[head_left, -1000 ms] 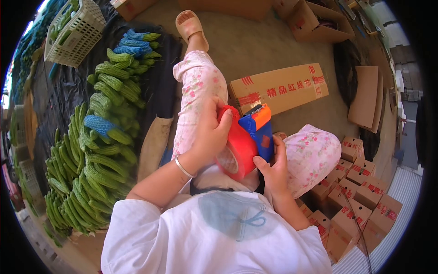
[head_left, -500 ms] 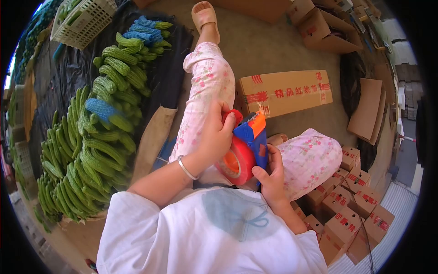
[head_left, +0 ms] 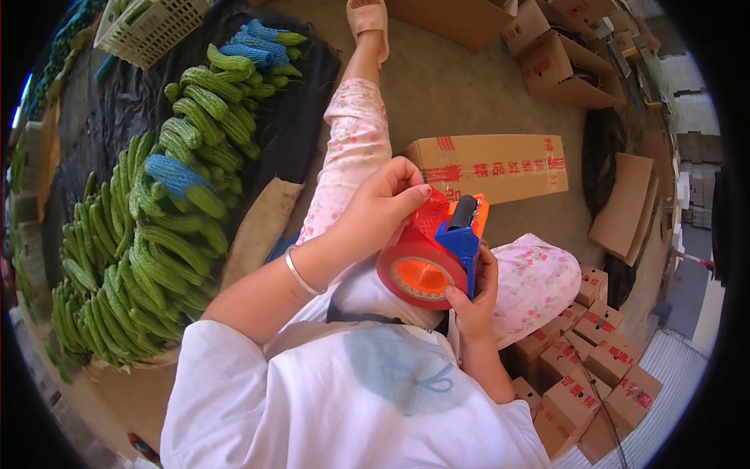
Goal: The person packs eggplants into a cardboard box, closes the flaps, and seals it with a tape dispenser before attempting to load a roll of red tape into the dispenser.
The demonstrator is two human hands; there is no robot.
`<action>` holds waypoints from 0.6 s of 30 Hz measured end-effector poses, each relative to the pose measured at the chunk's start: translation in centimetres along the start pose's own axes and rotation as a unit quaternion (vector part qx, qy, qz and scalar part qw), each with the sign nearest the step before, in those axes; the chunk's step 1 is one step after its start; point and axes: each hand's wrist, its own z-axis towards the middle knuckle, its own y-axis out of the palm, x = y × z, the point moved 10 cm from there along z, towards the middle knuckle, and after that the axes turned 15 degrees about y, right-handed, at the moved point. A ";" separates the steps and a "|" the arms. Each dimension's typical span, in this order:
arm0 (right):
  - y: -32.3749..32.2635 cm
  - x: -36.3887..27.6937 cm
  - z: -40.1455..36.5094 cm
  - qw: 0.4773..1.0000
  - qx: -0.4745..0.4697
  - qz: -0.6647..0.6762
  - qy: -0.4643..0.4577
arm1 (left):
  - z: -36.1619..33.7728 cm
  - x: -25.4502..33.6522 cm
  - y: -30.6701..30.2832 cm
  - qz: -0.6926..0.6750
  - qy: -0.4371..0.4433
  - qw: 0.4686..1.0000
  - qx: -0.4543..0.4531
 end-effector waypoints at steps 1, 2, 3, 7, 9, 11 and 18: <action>-0.3 0.1 0.0 1.000 0.001 -0.004 0.000 | 0.1 -0.1 0.6 0.004 -0.016 1.000 -0.025; -0.5 0.2 -0.1 1.000 -0.004 -0.004 -0.001 | 0.2 0.2 0.9 0.001 -0.014 1.000 -0.025; -0.6 0.2 -0.1 1.000 -0.010 -0.004 -0.001 | 0.1 0.3 1.2 0.001 -0.015 0.999 -0.030; -0.1 0.9 -0.3 0.997 -0.036 0.028 0.058 | -1.2 -1.1 0.3 0.074 0.028 0.996 0.030; 0.5 2.3 -0.3 0.987 -0.045 -0.030 0.148 | -2.5 -2.3 -0.4 0.095 0.041 0.993 0.065; 0.1 2.4 -0.3 0.983 -0.016 -0.056 0.171 | -2.9 -1.6 -0.2 0.098 0.063 0.989 0.092; -2.9 3.2 -0.4 0.987 0.000 0.030 0.156 | -1.1 -1.0 3.1 0.081 0.064 0.995 0.008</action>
